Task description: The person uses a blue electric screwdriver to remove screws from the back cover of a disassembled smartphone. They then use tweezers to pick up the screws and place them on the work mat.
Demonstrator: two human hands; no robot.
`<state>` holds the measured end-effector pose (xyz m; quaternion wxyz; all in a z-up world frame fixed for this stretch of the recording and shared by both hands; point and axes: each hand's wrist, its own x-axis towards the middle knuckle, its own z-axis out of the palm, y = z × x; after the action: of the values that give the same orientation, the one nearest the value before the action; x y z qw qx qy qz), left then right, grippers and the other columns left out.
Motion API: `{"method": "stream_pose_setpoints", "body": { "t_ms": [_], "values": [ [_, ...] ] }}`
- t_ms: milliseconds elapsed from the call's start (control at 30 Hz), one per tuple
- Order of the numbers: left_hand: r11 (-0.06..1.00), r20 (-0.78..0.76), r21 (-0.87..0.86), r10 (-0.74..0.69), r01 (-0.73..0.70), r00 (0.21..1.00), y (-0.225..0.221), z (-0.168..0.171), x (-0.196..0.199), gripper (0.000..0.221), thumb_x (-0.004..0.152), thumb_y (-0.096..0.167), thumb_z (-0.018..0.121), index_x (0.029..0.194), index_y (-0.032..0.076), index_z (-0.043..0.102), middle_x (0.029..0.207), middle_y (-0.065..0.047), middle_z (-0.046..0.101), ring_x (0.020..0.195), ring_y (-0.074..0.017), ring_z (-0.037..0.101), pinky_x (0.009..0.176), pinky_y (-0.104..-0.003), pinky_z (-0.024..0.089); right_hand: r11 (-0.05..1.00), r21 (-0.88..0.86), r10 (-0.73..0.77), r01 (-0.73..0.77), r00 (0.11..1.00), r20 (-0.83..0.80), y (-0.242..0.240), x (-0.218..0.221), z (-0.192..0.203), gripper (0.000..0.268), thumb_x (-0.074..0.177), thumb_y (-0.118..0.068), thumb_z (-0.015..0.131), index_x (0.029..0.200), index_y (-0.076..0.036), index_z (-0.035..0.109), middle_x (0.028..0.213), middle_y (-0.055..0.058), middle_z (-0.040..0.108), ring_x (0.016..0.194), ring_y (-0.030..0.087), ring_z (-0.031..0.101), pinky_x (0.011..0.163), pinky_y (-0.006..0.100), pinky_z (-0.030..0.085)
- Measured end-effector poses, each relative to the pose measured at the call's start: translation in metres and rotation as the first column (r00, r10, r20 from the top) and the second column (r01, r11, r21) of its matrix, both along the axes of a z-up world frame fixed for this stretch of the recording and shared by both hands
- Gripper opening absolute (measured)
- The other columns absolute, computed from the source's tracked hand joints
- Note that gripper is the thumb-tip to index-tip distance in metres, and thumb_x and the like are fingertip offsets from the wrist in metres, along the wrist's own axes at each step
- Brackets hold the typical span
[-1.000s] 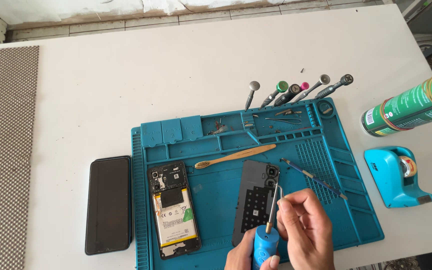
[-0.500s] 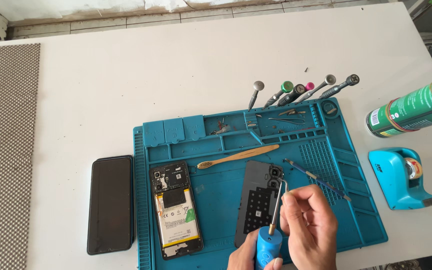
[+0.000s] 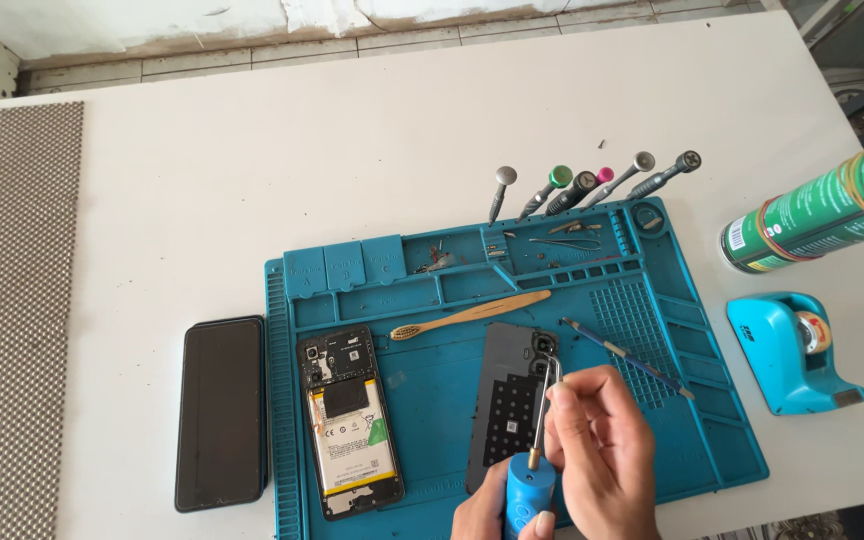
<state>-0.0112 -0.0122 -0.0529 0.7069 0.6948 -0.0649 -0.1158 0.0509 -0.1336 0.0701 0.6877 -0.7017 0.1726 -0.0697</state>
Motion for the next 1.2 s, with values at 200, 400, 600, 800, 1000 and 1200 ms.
{"method": "stream_pose_setpoints", "body": {
  "t_ms": [200, 400, 600, 800, 1000, 1200],
  "values": [
    [0.996, -0.038, -0.058, 0.069, -0.071, 0.997, 0.001, 0.016, 0.004, 0.069, 0.089, 0.059, 0.068, 0.127, 0.002, 0.065, 0.086, -0.01, 0.079, 0.08, -0.0185, 0.081, 0.075, -0.031, 0.064, 0.996, 0.02, 0.083, -0.082, 0.995, -0.063, -0.007, -0.008, -0.001, 0.012, 0.099, -0.013, 0.059, 0.094, -0.002, 0.059, 0.058, -0.001, 0.05, 0.05, 0.007, 0.041, 0.045, 0.026, 0.031],
    [0.998, -0.036, -0.057, 0.03, -0.032, 0.999, 0.003, 0.022, 0.005, 0.068, 0.091, 0.058, 0.068, 0.128, 0.001, 0.064, 0.089, -0.01, 0.079, 0.082, -0.0186, 0.082, 0.077, -0.032, 0.065, 0.997, 0.023, 0.073, -0.073, 0.997, -0.028, -0.005, -0.007, -0.008, 0.013, 0.099, -0.013, 0.06, 0.092, -0.003, 0.058, 0.059, -0.001, 0.05, 0.052, 0.006, 0.042, 0.045, 0.026, 0.033],
    [1.0, -0.087, -0.031, 0.001, -0.004, 0.996, 0.0, 0.015, 0.002, 0.069, 0.09, 0.061, 0.068, 0.125, 0.002, 0.065, 0.089, -0.009, 0.079, 0.083, -0.0174, 0.082, 0.077, -0.031, 0.065, 0.997, 0.012, 0.082, -0.082, 0.997, -0.006, -0.006, -0.005, -0.003, 0.015, 0.101, -0.014, 0.059, 0.09, -0.003, 0.057, 0.057, -0.002, 0.047, 0.049, 0.006, 0.037, 0.044, 0.026, 0.031],
    [0.997, -0.104, -0.039, -0.071, 0.068, 0.992, 0.004, 0.0, -0.001, 0.071, 0.09, 0.063, 0.067, 0.13, 0.004, 0.065, 0.094, -0.009, 0.078, 0.088, -0.019, 0.082, 0.081, -0.032, 0.063, 0.999, 0.025, 0.025, -0.026, 1.0, 0.015, -0.006, -0.004, -0.005, 0.015, 0.1, -0.013, 0.059, 0.09, -0.002, 0.055, 0.058, -0.002, 0.046, 0.05, 0.005, 0.035, 0.044, 0.025, 0.029],
    [0.991, -0.106, -0.051, -0.129, 0.124, 0.986, 0.009, -0.013, -0.002, 0.072, 0.09, 0.065, 0.066, 0.131, 0.005, 0.065, 0.101, -0.009, 0.079, 0.096, -0.0203, 0.081, 0.088, -0.033, 0.061, 1.0, -0.009, -0.018, 0.019, 0.999, 0.033, -0.004, -0.004, -0.007, 0.015, 0.1, -0.012, 0.059, 0.09, -0.001, 0.057, 0.058, -0.001, 0.049, 0.051, 0.004, 0.038, 0.044, 0.024, 0.03],
    [0.992, -0.117, -0.022, -0.13, 0.128, 0.985, 0.008, -0.015, -0.004, 0.072, 0.09, 0.066, 0.065, 0.13, 0.007, 0.065, 0.102, -0.009, 0.08, 0.1, -0.0209, 0.081, 0.091, -0.033, 0.061, 1.0, -0.01, -0.023, 0.023, 0.998, 0.05, -0.004, -0.003, -0.006, 0.015, 0.1, -0.012, 0.059, 0.09, -0.001, 0.056, 0.058, -0.001, 0.05, 0.05, 0.004, 0.038, 0.044, 0.024, 0.03]
  ]
}}
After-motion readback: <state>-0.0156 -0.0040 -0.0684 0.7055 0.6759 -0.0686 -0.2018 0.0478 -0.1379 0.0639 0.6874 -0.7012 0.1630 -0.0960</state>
